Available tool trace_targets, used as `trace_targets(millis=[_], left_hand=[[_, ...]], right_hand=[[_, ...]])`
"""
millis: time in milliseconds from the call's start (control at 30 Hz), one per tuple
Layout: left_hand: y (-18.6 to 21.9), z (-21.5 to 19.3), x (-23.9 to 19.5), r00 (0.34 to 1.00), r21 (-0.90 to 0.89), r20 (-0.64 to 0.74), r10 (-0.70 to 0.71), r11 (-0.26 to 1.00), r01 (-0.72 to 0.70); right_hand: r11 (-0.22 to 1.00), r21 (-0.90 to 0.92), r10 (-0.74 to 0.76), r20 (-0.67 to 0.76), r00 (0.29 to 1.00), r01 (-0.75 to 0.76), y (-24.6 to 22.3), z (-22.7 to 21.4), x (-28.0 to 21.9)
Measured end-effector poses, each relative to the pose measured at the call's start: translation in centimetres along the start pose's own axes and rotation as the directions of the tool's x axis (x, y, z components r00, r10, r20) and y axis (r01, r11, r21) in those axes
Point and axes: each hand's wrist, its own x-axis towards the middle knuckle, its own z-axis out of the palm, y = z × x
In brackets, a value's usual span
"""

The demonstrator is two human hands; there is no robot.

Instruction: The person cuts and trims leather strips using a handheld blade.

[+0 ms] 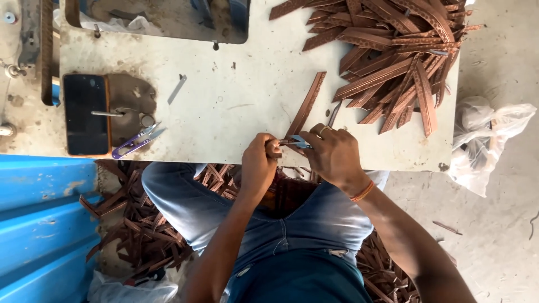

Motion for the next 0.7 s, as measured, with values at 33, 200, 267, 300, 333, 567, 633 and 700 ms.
trace_targets(millis=[33, 200, 267, 300, 333, 567, 633, 700], left_hand=[[-0.1, 0.0, 0.0, 1.000, 0.000, 0.000, 0.000, 1.000, 0.000], [-0.5, 0.3, 0.2, 0.999, -0.028, 0.019, -0.033, 0.999, 0.033], [-0.6, 0.1, 0.1, 0.998, -0.046, 0.024, -0.054, 0.997, 0.055], [-0.5, 0.1, 0.1, 0.997, -0.066, 0.031, -0.073, 0.995, 0.075], [-0.3, 0.1, 0.2, 0.997, -0.069, 0.031, -0.071, 0.995, 0.073], [-10.6, -2.4, -0.5, 0.992, -0.373, -0.109, -0.070, 0.927, 0.025], [-10.9, -6.4, -1.3, 0.973, -0.622, -0.170, -0.158, 0.783, 0.018], [-4.4, -11.6, -3.3, 0.936, -0.035, -0.059, -0.346, 0.938, 0.345]], right_hand=[[1.000, 0.000, 0.000, 0.000, 1.000, 0.000, -0.1, 0.3, 0.0], [0.994, 0.069, 0.091, -0.027, 0.995, -0.089, 1.9, 3.8, -2.0], [0.984, 0.113, 0.143, -0.068, 0.987, -0.135, 1.5, 2.8, -2.1], [0.972, 0.156, 0.196, -0.109, 0.975, -0.178, 1.5, 2.1, -2.1], [0.972, 0.153, 0.195, -0.110, 0.975, -0.178, 1.0, 2.2, -2.2], [0.834, 0.244, 0.462, 0.182, 0.868, -0.495, 2.3, 3.3, -4.2], [0.832, 0.270, 0.475, 0.104, 0.874, -0.485, 3.4, 1.6, -4.2], [0.791, 0.333, 0.467, 0.214, 0.858, -0.513, 3.6, -0.3, -4.6]])
